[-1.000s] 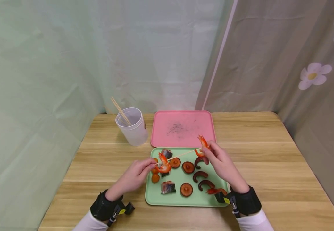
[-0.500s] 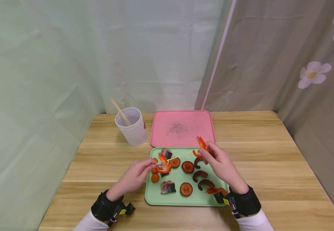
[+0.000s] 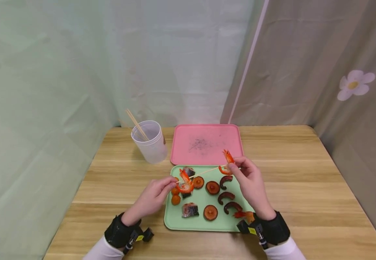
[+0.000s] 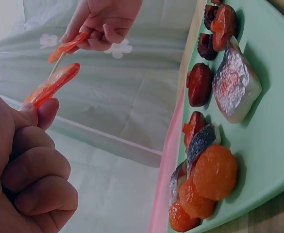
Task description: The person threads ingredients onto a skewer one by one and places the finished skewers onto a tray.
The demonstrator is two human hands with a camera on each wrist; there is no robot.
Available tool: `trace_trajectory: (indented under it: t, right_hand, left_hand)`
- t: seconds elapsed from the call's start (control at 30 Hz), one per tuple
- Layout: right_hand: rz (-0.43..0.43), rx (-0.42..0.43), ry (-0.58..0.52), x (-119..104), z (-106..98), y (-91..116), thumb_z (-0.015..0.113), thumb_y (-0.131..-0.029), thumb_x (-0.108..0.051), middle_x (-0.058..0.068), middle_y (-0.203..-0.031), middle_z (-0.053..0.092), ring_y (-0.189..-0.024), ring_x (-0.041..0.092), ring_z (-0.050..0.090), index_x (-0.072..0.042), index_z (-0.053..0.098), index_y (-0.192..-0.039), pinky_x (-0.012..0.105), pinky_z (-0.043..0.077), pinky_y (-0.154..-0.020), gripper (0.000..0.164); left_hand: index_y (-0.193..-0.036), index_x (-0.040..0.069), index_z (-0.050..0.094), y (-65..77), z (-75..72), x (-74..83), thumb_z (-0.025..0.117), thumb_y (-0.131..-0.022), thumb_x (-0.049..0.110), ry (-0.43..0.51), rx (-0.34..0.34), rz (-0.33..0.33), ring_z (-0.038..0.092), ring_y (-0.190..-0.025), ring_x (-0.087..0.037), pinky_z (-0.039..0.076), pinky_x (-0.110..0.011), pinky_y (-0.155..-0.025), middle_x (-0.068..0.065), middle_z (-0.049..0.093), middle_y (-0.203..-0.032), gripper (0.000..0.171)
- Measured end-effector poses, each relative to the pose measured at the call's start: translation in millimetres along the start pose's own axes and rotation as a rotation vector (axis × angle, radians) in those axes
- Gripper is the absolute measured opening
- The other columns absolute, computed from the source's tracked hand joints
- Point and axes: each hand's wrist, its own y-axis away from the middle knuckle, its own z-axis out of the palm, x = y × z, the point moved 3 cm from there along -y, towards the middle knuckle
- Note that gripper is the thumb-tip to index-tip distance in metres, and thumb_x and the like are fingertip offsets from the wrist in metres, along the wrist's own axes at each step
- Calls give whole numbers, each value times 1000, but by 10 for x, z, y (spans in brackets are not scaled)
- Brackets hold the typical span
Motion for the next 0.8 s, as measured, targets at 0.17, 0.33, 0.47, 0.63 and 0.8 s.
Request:
trace_trajectory:
  t: [0.17,0.33,0.47,0.63,0.8]
  right_hand:
    - [41,-114,6,19,143,54,67,-106,-5,1,-100,74,-90,13,70,6,65,-112,26,57,-81,13]
    - [58,-265,-19,57,329,111,69,-104,-2,4,-96,74,-80,14,69,2,66,-108,34,60,-63,7]
    - [72,-290,12,69,353,99,72,-102,-4,5,-92,75,-76,15,68,0,68,-105,34,57,-57,6]
    - [142,-315,40,70,351,103,75,-101,-9,10,-93,76,-77,19,69,-1,67,-104,45,60,-58,12]
    - [205,-326,37,70,368,110,75,-103,-15,20,-93,73,-73,18,67,0,65,-105,49,61,-59,17]
  left_hand:
    - [-105,9,71,-13,17,41,56,-112,9,25,-21,8,45,-63,-2,43,-26,-60,-2,56,-73,16]
    - [-106,8,71,-9,42,67,56,-111,9,50,-63,10,46,-64,-1,44,-25,-61,-1,58,-75,16]
    - [-106,8,72,-1,30,78,56,-111,9,56,-64,-7,46,-65,-2,44,-25,-61,-4,61,-78,17]
    - [-106,9,72,13,11,79,57,-111,9,33,-57,-4,48,-66,-2,46,-26,-62,6,59,-78,16]
    - [-106,10,72,15,11,48,56,-112,12,32,-61,10,47,-65,-2,45,-26,-61,7,58,-77,17]
